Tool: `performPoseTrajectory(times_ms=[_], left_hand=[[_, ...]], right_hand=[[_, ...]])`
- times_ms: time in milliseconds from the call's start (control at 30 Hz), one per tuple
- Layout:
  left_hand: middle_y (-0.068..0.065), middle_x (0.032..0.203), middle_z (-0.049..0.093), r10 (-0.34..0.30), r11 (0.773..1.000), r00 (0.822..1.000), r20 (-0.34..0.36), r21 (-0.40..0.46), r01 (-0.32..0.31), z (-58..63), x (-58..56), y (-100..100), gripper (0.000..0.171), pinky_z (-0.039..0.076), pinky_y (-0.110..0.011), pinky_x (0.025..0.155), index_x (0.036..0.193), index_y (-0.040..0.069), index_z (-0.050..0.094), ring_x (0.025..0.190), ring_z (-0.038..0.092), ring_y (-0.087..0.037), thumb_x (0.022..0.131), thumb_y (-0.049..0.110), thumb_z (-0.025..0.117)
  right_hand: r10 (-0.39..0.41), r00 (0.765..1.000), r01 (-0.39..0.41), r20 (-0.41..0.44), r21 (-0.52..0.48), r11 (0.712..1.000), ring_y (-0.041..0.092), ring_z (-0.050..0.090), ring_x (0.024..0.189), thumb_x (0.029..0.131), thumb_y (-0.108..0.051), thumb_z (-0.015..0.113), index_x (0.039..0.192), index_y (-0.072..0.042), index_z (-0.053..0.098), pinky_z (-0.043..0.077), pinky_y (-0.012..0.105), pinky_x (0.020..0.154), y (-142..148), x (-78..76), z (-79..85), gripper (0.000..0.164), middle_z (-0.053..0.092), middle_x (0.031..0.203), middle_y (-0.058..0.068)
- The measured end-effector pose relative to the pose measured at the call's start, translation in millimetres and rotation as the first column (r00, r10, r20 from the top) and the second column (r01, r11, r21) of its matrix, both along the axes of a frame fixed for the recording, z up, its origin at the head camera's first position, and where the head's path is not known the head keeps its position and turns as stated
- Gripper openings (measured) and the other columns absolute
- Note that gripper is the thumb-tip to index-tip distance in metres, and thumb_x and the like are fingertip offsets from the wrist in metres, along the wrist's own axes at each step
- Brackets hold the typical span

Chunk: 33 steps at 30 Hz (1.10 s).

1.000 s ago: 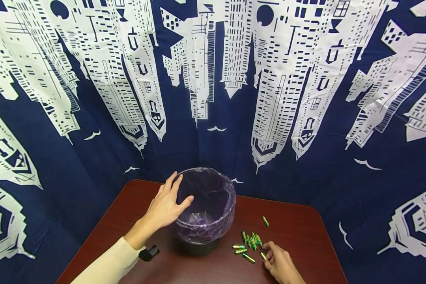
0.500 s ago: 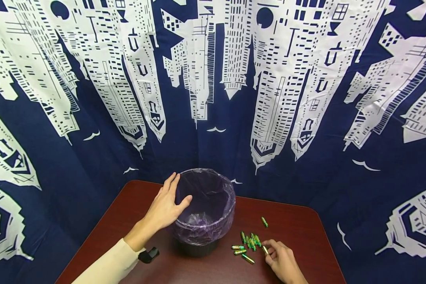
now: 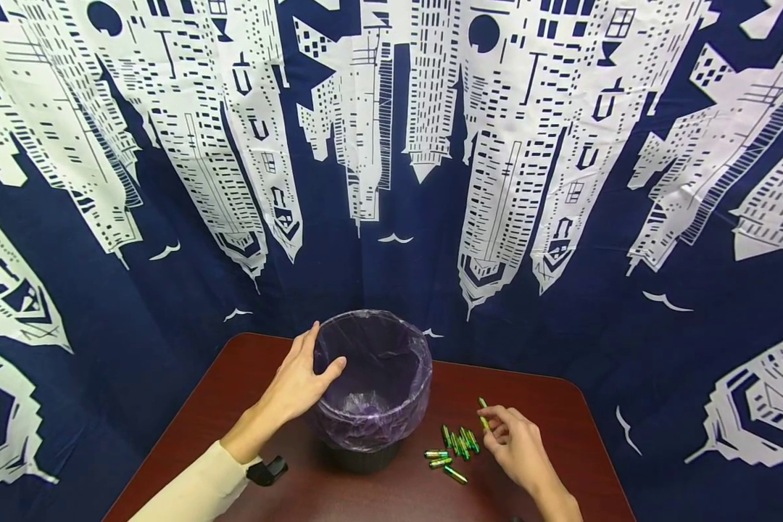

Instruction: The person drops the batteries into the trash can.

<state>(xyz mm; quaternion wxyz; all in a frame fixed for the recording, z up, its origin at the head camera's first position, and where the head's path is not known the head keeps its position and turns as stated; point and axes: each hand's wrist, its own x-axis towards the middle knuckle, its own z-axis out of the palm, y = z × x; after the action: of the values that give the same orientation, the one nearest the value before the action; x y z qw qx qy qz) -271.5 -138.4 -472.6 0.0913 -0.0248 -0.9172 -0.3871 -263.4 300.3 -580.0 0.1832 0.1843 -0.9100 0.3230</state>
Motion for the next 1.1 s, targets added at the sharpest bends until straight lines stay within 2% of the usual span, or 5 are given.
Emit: performPoseTrajectory(times_ms=[367, 600, 700, 833, 1100], left_hand=[[-0.023, 0.186, 0.038, -0.019, 0.999, 1.0, 0.018, -0.045, 0.02, 2.4, 1.7, -0.2, 0.112, 0.053, -0.073, 0.127, 0.187, 0.009, 0.021, 0.152, 0.065, -0.054, 0.104, 0.064, 0.073], [-0.021, 0.189, 0.034, -0.037, 0.996, 0.998, 0.06, -0.073, 0.041, 3.7, 1.0, -2.4, 0.117, 0.053, -0.072, 0.128, 0.188, 0.011, 0.015, 0.154, 0.065, -0.052, 0.103, 0.066, 0.073], [-0.022, 0.19, 0.031, -0.059, 0.994, 0.995, 0.084, -0.084, 0.066, 5.9, 1.1, -5.5, 0.121, 0.052, -0.073, 0.128, 0.189, 0.01, 0.012, 0.158, 0.061, -0.053, 0.102, 0.068, 0.073], [-0.023, 0.191, 0.028, -0.075, 0.992, 0.991, 0.111, -0.089, 0.085, 7.8, 2.1, -9.5, 0.124, 0.051, -0.072, 0.129, 0.189, 0.011, 0.008, 0.161, 0.058, -0.052, 0.101, 0.07, 0.074], [-0.023, 0.19, 0.029, -0.059, 0.993, 0.992, 0.108, -0.099, 0.07, 6.1, 4.2, -7.2, 0.121, 0.053, -0.074, 0.126, 0.189, 0.012, 0.01, 0.157, 0.062, -0.053, 0.102, 0.069, 0.073]], right_hand=[[0.077, 0.991, -0.073, -0.11, 0.037, 0.997, -0.002, 0.073, 0.082, 0.085, 0.016, 0.088, 0.125, -0.014, 0.083, 0.068, 0.022, 0.068, -19.8, -12.6, 64.5, 0.05, 0.078, 0.098, 0.001], [0.149, 0.973, -0.141, -0.176, 0.055, 0.988, 0.0, 0.074, 0.083, 0.087, 0.015, 0.087, 0.125, -0.012, 0.082, 0.066, 0.016, 0.072, -33.4, -21.8, 97.1, 0.047, 0.078, 0.097, 0.002], [0.17, 0.969, -0.164, -0.179, 0.052, 0.985, 0.002, 0.074, 0.083, 0.087, 0.014, 0.086, 0.125, -0.012, 0.083, 0.067, 0.017, 0.072, -41.0, -24.9, 112.2, 0.046, 0.078, 0.097, 0.002], [0.184, 0.968, -0.177, -0.173, 0.059, 0.983, 0.004, 0.075, 0.083, 0.089, 0.013, 0.084, 0.126, -0.012, 0.084, 0.07, 0.025, 0.073, -53.3, -29.7, 130.1, 0.045, 0.077, 0.096, 0.0], [0.222, 0.968, -0.212, -0.116, 0.091, 0.973, 0.009, 0.076, 0.086, 0.095, 0.009, 0.082, 0.13, -0.011, 0.083, 0.072, 0.03, 0.078, -74.4, -41.6, 157.8, 0.041, 0.077, 0.099, 0.001]])
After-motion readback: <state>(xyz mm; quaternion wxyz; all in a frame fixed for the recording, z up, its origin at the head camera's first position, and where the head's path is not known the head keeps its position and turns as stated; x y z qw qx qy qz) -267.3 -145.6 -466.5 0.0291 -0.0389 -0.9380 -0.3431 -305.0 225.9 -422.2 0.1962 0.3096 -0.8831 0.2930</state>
